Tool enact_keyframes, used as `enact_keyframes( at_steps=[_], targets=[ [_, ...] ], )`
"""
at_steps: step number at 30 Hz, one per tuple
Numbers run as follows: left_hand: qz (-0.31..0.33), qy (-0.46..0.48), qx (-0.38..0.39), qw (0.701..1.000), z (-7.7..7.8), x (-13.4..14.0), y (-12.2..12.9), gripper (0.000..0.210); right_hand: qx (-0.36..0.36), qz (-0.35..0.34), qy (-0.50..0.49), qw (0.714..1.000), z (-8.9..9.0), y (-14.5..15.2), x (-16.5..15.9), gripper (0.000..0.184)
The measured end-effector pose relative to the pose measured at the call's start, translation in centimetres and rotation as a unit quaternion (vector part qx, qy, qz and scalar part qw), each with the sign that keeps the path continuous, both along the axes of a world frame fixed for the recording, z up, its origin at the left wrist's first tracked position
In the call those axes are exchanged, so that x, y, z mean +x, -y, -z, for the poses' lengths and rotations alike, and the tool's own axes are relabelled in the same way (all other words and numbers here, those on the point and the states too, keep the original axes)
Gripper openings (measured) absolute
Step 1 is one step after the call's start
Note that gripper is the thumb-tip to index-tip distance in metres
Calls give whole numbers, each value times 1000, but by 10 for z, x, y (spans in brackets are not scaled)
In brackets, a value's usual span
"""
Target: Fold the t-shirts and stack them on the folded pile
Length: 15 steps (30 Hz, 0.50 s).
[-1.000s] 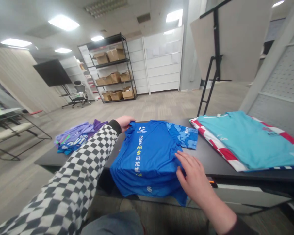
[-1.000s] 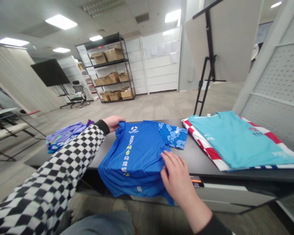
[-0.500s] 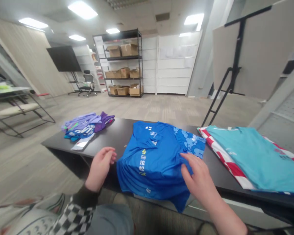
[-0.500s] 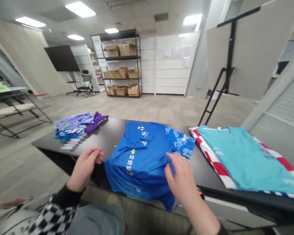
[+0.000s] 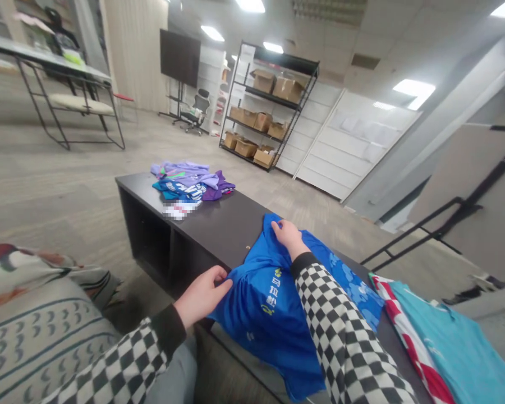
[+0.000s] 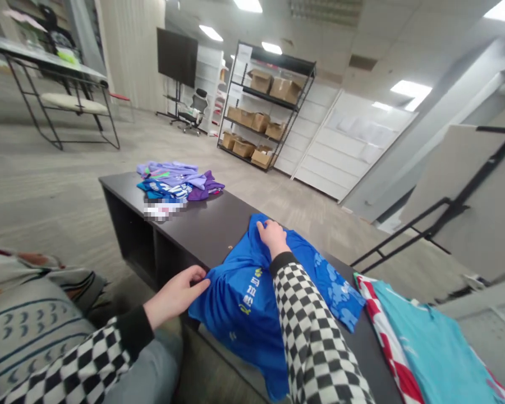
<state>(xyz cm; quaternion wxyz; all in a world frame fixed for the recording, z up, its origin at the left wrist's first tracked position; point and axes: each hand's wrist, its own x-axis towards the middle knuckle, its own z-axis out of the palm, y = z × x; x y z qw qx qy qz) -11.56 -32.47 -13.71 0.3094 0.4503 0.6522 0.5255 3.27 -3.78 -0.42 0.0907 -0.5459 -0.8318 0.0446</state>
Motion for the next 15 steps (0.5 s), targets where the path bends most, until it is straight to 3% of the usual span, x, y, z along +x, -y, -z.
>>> enact_keyframes(
  at_steps=[5,10,12,15],
  targets=[
    [44,-64,-26,997,-27,2,25,33,11,-13,-3,1000,24,-23,10,35],
    [45,-141,-31,989,-53,34,47,38,27,-22,-37,999,24,-35,17,37],
    [73,-170,-42,982,-53,54,51,39,44,4,-56,997,20,-36,21,40],
    [133,-223,-71,963,-38,80,54,36,68,30,-71,995,16,-35,26,40]
  ],
)
